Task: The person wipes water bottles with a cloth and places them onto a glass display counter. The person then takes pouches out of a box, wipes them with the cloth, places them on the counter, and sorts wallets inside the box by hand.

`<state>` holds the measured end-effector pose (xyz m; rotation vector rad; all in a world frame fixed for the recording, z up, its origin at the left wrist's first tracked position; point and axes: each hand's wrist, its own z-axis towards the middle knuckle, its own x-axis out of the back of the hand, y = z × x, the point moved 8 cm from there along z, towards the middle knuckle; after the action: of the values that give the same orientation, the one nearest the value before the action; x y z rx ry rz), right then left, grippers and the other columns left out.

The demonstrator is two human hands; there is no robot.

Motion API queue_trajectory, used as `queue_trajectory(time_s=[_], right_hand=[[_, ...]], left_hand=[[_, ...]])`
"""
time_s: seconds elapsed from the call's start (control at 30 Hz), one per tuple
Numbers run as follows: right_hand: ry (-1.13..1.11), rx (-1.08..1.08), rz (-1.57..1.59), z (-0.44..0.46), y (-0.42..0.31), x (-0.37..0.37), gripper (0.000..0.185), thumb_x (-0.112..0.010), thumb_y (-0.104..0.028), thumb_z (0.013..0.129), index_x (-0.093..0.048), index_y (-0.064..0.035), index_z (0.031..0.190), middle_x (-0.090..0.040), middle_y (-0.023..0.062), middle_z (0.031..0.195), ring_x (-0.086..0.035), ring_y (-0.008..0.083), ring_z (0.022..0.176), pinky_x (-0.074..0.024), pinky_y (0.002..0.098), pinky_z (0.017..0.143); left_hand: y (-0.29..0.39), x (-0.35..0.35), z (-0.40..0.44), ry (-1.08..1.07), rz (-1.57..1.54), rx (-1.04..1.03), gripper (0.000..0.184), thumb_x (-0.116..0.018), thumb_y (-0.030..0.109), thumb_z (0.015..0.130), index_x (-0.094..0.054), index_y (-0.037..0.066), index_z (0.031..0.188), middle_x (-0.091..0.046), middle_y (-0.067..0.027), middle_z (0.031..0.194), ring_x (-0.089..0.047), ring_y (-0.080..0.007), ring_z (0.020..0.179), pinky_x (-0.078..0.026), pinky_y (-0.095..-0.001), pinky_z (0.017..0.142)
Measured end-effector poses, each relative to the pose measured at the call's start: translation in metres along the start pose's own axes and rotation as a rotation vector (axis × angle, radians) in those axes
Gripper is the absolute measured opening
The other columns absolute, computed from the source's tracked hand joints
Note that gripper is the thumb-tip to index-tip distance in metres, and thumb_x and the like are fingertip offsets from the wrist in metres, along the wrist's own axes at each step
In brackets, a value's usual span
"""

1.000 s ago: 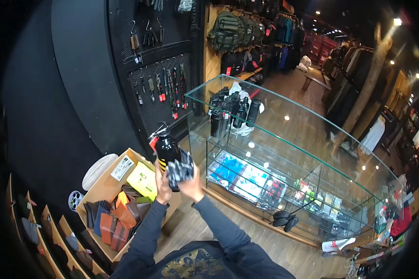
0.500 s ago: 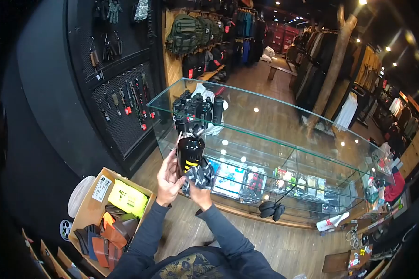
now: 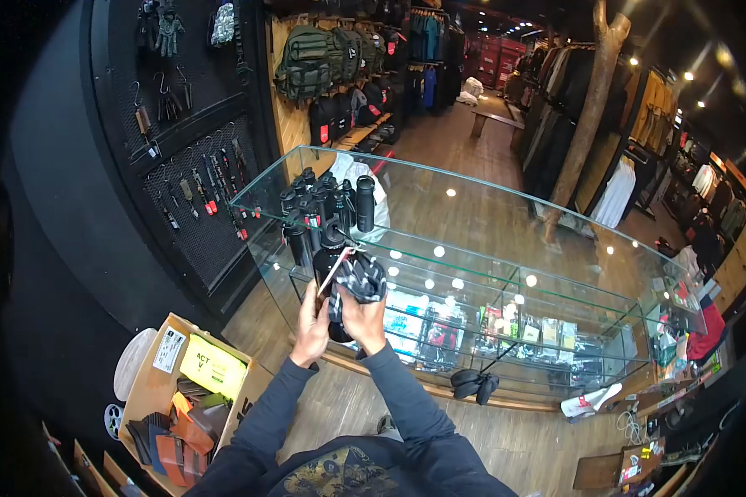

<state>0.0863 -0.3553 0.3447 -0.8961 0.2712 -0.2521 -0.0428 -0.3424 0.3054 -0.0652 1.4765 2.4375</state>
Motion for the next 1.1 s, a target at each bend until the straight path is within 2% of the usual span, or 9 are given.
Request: queue_trajectory(time_s=[0.17, 0.3, 0.4, 0.5, 0.63, 0.73, 0.9, 1.0, 1.1], right_hand=[[-0.026, 0.379, -0.290, -0.009, 0.010, 0.005, 0.031, -0.064, -0.013, 0.088, -0.063, 0.0030, 0.114, -0.068, 0.0147, 0.109, -0.063, 0.0261, 0.104, -0.0463, 0.0401, 0.095], [-0.275, -0.177, -0.111, 0.004, 0.067, 0.006, 0.041, -0.061, -0.010, 0.087, -0.056, -0.0005, 0.127, -0.060, 0.0180, 0.125, -0.055, 0.0354, 0.118, -0.0404, 0.0438, 0.101], [-0.193, 0.160, -0.108, 0.053, 0.030, 0.012, 0.035, -0.061, -0.005, 0.087, -0.063, 0.0011, 0.122, -0.065, 0.0165, 0.122, -0.058, 0.0305, 0.119, -0.0393, 0.0417, 0.106], [-0.136, -0.016, 0.084, 0.064, 0.041, 0.016, 0.033, -0.066, -0.017, 0.084, -0.065, 0.0020, 0.111, -0.069, 0.0183, 0.112, -0.067, 0.0319, 0.099, -0.0473, 0.0415, 0.096], [-0.127, 0.036, 0.145, 0.033, 0.051, 0.010, 0.044, -0.061, -0.027, 0.091, -0.060, 0.0033, 0.123, -0.060, 0.0207, 0.125, -0.058, 0.0325, 0.118, -0.0426, 0.0415, 0.103], [-0.182, -0.070, 0.145, 0.054, 0.071, 0.006, 0.033, -0.066, -0.015, 0.086, -0.061, 0.0050, 0.112, -0.069, 0.0158, 0.106, -0.067, 0.0242, 0.094, -0.0497, 0.0365, 0.090], [-0.175, -0.029, 0.151, 0.083, 0.060, 0.002, 0.024, -0.065, -0.012, 0.087, -0.065, 0.0010, 0.108, -0.069, 0.0157, 0.108, -0.066, 0.0242, 0.096, -0.0491, 0.0361, 0.090], [-0.069, -0.281, 0.378, 0.029, 0.105, -0.004, 0.023, -0.063, -0.018, 0.092, -0.066, 0.0002, 0.106, -0.068, 0.0154, 0.105, -0.063, 0.0287, 0.099, -0.0454, 0.0437, 0.096], [-0.120, -0.043, 0.142, 0.036, 0.090, -0.016, 0.023, -0.063, -0.018, 0.092, -0.065, -0.0002, 0.106, -0.067, 0.0137, 0.106, -0.061, 0.0291, 0.102, -0.0454, 0.0410, 0.094]], left_hand=[[0.014, -0.012, 0.041, -0.019, -0.124, -0.082, 0.056, -0.068, 0.010, 0.093, -0.032, 0.001, 0.136, -0.052, -0.0099, 0.127, -0.052, -0.0161, 0.116, -0.041, -0.0300, 0.100], [0.000, -0.021, 0.048, -0.003, -0.020, -0.039, 0.061, -0.036, 0.034, 0.107, -0.018, -0.004, 0.151, -0.031, -0.0158, 0.152, -0.027, -0.0225, 0.142, -0.019, -0.0343, 0.117], [-0.012, -0.029, 0.048, -0.008, 0.116, -0.035, 0.058, -0.048, 0.025, 0.104, -0.024, -0.002, 0.149, -0.036, -0.0133, 0.148, -0.036, -0.0217, 0.136, -0.025, -0.0332, 0.114], [-0.017, -0.025, 0.058, 0.119, 0.039, -0.113, 0.055, -0.066, 0.024, 0.093, -0.037, 0.003, 0.135, -0.044, -0.0086, 0.123, -0.045, -0.0177, 0.116, -0.031, -0.0330, 0.108], [-0.007, -0.030, 0.074, 0.048, 0.103, -0.068, 0.082, -0.051, 0.044, 0.095, -0.019, -0.004, 0.152, -0.028, -0.0172, 0.155, -0.028, -0.0253, 0.144, -0.020, -0.0363, 0.118], [-0.024, -0.029, 0.067, 0.052, 0.280, -0.070, 0.072, -0.039, 0.030, 0.102, -0.006, -0.005, 0.156, -0.012, -0.0194, 0.164, -0.008, -0.0273, 0.152, -0.007, -0.0360, 0.121], [-0.011, -0.025, 0.078, 0.034, 0.045, -0.167, 0.084, -0.070, 0.020, 0.092, -0.018, -0.001, 0.154, -0.024, -0.0149, 0.160, -0.031, -0.0247, 0.146, -0.025, -0.0371, 0.118], [0.009, -0.014, 0.085, 0.069, 0.219, -0.302, 0.102, -0.088, 0.039, 0.074, -0.033, -0.007, 0.147, -0.045, -0.0104, 0.129, -0.047, -0.0226, 0.125, -0.037, -0.0340, 0.108], [-0.015, -0.003, 0.083, 0.059, 0.213, -0.186, 0.101, -0.063, 0.059, 0.090, -0.018, -0.005, 0.154, -0.030, -0.0174, 0.154, -0.028, -0.0281, 0.144, -0.021, -0.0384, 0.118]])
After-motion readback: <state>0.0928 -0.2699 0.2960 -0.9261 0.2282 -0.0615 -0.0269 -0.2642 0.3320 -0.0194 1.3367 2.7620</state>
